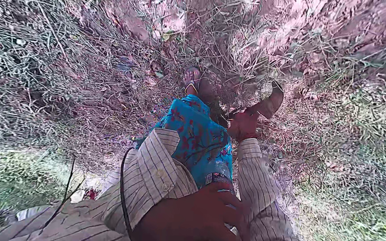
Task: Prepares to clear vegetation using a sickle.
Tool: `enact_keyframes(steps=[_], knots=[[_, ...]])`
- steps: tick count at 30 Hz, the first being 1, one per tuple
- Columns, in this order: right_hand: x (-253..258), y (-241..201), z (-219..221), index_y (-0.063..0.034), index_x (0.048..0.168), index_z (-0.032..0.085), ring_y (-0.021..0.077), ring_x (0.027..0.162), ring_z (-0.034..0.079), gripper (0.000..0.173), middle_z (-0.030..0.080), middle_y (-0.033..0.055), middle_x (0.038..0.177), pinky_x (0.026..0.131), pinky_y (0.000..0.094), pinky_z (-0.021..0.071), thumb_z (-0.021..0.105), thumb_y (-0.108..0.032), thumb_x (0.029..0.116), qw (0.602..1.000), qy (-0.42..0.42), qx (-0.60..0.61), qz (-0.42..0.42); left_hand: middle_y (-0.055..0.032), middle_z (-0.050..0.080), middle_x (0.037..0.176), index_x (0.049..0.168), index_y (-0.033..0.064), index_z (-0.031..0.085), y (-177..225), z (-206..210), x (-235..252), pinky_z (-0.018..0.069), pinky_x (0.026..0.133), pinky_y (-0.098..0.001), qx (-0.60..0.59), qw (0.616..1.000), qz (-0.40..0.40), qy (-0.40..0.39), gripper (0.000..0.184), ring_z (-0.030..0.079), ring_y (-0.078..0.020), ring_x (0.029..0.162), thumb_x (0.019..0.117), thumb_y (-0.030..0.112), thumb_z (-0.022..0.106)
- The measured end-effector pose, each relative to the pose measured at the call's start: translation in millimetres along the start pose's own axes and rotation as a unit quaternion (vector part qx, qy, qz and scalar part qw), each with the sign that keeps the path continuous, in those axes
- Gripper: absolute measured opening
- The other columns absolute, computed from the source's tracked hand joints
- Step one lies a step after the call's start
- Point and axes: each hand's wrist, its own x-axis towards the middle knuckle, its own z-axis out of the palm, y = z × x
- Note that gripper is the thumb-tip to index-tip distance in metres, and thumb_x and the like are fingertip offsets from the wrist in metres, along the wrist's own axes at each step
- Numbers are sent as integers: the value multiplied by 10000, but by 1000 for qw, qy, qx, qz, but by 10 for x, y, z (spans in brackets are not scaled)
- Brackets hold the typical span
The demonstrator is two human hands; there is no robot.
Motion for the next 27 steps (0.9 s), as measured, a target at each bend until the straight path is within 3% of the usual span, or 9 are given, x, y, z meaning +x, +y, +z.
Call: enact_keyframes(steps=[3,7,12,15,17,19,22,24,27], knots=[[-413,58,-128,-20,1527,200,111,538,573,682,524,89,843,508,268,539,546,67,946,998,-55,32,-7,-146,740,1066,939,54,771,73,-46,-45,266,1147,-601,-8,1000,4,11,211,584,-402,1241,908,236,671],[-656,161,-566,37,1550,152,97,544,577,752,538,111,898,501,263,530,541,46,906,996,-47,-52,-51,-130,747,1045,933,66,770,118,-57,-54,295,1147,-581,10,998,34,47,239,597,-379,1235,957,258,628],[-217,-133,-402,63,1526,286,210,876,623,575,588,232,1162,799,354,534,547,-30,1022,995,46,-86,-11,-133,749,1046,942,77,779,233,-79,-73,305,1133,-609,13,996,59,67,159,599,-402,1230,909,201,687],[-440,-368,139,35,1394,330,98,568,572,459,526,76,814,553,243,536,520,55,976,992,-98,-68,-33,-131,743,1042,932,79,772,288,-73,-108,305,1138,-600,39,993,71,84,175,599,-394,1230,892,234,701],[-882,-519,473,31,1516,241,151,584,601,652,559,126,834,583,291,556,549,94,945,923,-305,-204,-118,-135,739,1043,931,75,771,334,-31,-126,308,1131,-591,48,992,72,95,173,599,-390,1219,879,232,720],[-1310,-764,817,6,1554,264,315,771,669,723,653,262,990,724,465,559,645,5,939,769,-435,-389,-260,-134,740,1055,934,75,776,420,19,-138,321,1128,-609,61,991,64,98,156,607,-392,1213,847,202,749],[-1885,-1135,1122,-178,1642,244,439,1039,675,718,633,265,1262,864,592,534,563,-73,1008,546,-404,-608,-411,-131,738,1070,935,85,777,620,145,-133,325,1124,-622,89,988,67,108,153,611,-390,1206,823,188,765],[-1993,-1165,980,-254,1630,301,477,1045,670,680,588,290,1343,831,610,538,530,-48,1024,480,-325,-669,-464,-134,735,1079,935,88,776,784,275,-99,321,1127,-625,106,984,87,114,163,603,-397,1214,817,200,765],[-1949,-1076,382,-191,1637,251,492,1146,626,676,534,315,1396,904,611,517,518,-64,1029,469,-263,-751,-383,-159,740,1076,938,57,776,1100,442,-4,306,1140,-635,116,978,135,113,163,605,-424,1215,804,149,765]])
